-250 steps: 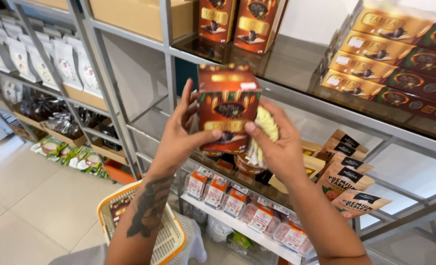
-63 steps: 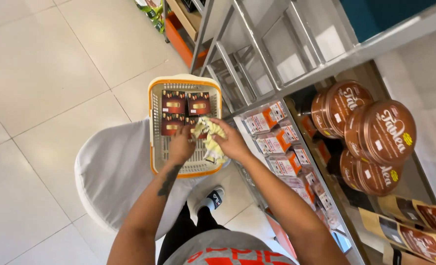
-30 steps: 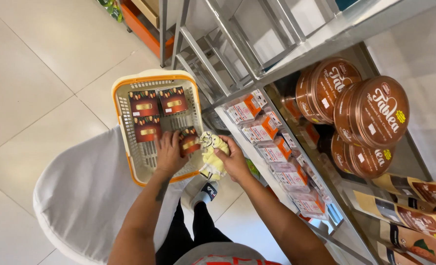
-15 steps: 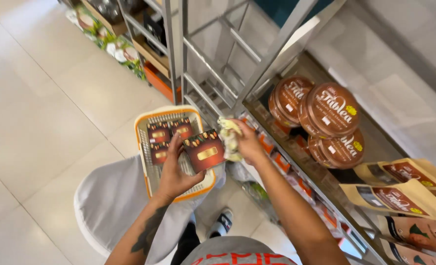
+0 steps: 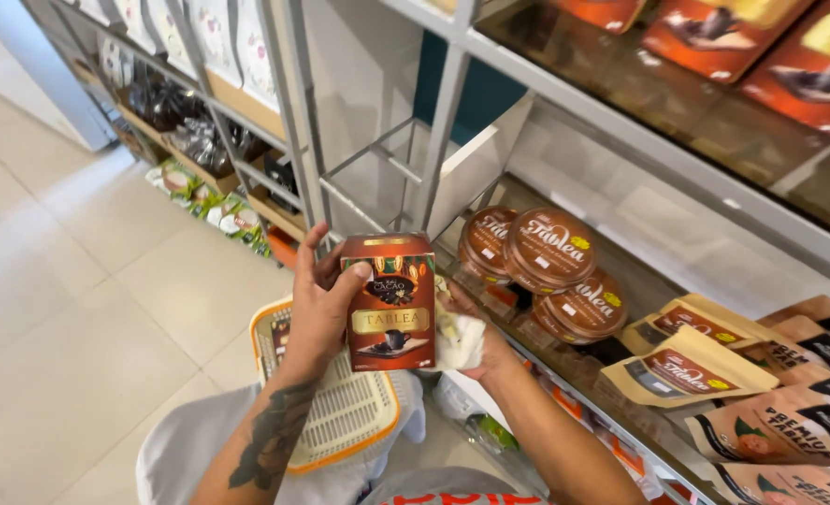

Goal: Wiping down packaged food products with a cloth and placing them into a shopping basket for organization.

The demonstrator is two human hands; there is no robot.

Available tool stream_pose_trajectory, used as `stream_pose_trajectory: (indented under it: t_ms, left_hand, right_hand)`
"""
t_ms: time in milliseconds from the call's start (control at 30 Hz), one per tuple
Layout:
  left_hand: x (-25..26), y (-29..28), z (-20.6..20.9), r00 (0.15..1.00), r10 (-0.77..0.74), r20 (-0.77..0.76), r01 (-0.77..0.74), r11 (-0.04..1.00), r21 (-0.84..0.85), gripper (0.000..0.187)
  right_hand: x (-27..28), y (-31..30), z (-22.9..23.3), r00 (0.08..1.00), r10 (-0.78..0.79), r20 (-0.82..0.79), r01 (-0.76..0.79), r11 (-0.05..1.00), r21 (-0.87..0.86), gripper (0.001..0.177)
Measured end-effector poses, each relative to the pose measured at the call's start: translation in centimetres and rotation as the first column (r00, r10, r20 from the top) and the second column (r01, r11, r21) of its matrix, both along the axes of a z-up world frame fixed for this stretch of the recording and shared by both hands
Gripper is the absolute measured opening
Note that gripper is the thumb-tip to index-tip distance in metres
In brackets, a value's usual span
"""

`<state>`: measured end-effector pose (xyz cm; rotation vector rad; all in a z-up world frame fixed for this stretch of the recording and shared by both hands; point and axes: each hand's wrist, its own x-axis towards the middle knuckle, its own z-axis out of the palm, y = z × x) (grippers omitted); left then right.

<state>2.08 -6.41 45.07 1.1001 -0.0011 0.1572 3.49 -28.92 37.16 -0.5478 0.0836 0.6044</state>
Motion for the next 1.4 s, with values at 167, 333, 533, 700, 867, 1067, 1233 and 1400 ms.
stream_pose_trajectory:
  t_ms: [167,333,533,700,867,1067,1233,1400]
  left_hand:
    - [-2.3,-3.4,3.1,0.976,-0.133,0.17,0.089,0.966,0.243,0.083]
    - [-3.0,-5.6,7.0,0.974,-0.176,0.146,0.188,0.979,-0.077,0.081]
    - [-1.9,-8.1,15.9,0.882,-0.374,0.288,0.433,0.884,-0.178,0.081]
    - [1.7,-13.5,21.9,0.661,-0.398,0.636,0.522,0.853,-0.009,0.083]
    - [5.2,-20.3,27.5,0.57,-0.376,0.73,0.538,0.843,0.015,0.076]
    - [8.7,-26.0,29.7,0.535,-0.424,0.731,0.559,0.826,0.07,0.069]
    - [10.4,-26.8,31.0,0.263,-0.64,0.722,0.754,0.603,0.26,0.083]
    - [13.0,-29.2,31.2,0.37,-0.413,0.832,0.437,0.868,0.236,0.065]
  right_hand:
    - [-0.8,-1.5,4.8,0.952,-0.258,0.162,0.28,0.951,-0.132,0.045]
    - [-3.2,-4.7,9.5,0.809,-0.226,0.542,0.5,0.75,-0.433,0.04]
    - [-7.6,-11.0,17.9,0.594,0.306,0.745,0.752,0.12,-0.648,0.035]
    - [-11.1,-11.9,27.3,0.486,0.215,0.847,0.865,0.019,-0.501,0.054]
    - [-11.5,-13.8,33.4,0.381,0.287,0.879,0.923,-0.175,-0.343,0.071]
    - [-8.6,-16.1,35.2,0.263,0.157,0.952,0.95,-0.214,-0.227,0.071]
    - [-7.2,-19.1,37.5,0.076,0.212,0.974,0.988,-0.151,-0.045,0.064]
    - [-6.4,-19.2,41.4,0.35,0.249,0.903,0.877,-0.425,-0.223,0.058]
